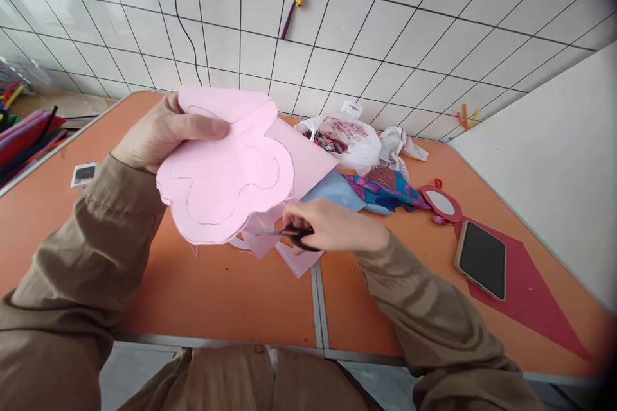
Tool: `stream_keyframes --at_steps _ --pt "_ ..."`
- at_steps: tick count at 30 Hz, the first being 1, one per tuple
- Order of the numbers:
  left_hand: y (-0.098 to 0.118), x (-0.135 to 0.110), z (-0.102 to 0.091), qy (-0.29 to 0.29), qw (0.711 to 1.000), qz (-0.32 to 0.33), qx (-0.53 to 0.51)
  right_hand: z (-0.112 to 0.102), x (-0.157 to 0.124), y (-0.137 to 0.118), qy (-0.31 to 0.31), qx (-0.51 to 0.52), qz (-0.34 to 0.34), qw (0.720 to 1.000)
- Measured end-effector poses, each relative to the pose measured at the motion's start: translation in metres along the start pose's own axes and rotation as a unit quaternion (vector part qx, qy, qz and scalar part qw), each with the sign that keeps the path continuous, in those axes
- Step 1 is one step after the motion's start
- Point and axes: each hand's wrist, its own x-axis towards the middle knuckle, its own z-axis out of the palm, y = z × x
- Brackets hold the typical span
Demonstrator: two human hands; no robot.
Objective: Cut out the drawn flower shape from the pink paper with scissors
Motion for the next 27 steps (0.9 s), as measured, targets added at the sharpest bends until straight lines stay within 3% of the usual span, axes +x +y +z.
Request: stream_keyframes --at_steps 4,10,20,23,25,27 --pt "-0.005 -0.001 0.013 -0.040 0.998 -0.042 -0.019 0.026 0.007 -0.016 -0.003 -0.171 -0.005 0.985" --pt "-0.016 0.001 0.020 -0.094 0.994 -0.060 -0.001 0.042 0.010 -0.021 -0.036 -0.260 -0.011 0.965" --pt "-0.035 0.013 0.018 -0.146 0.987 -0.055 -0.027 0.030 0.016 -0.005 -0.111 -0.046 -0.010 0.993" --pt "-0.039 0.015 0.017 -0.142 0.988 -0.056 -0.033 0.024 0.016 0.002 0.012 0.127 -0.021 0.992" --pt "-0.041 0.016 0.018 -0.138 0.988 -0.056 -0.030 0.019 0.016 0.007 0.127 0.214 -0.012 0.968" --pt "-0.044 0.017 0.019 -0.138 0.989 -0.056 -0.027 0.012 0.017 0.011 0.231 0.295 0.004 0.927"
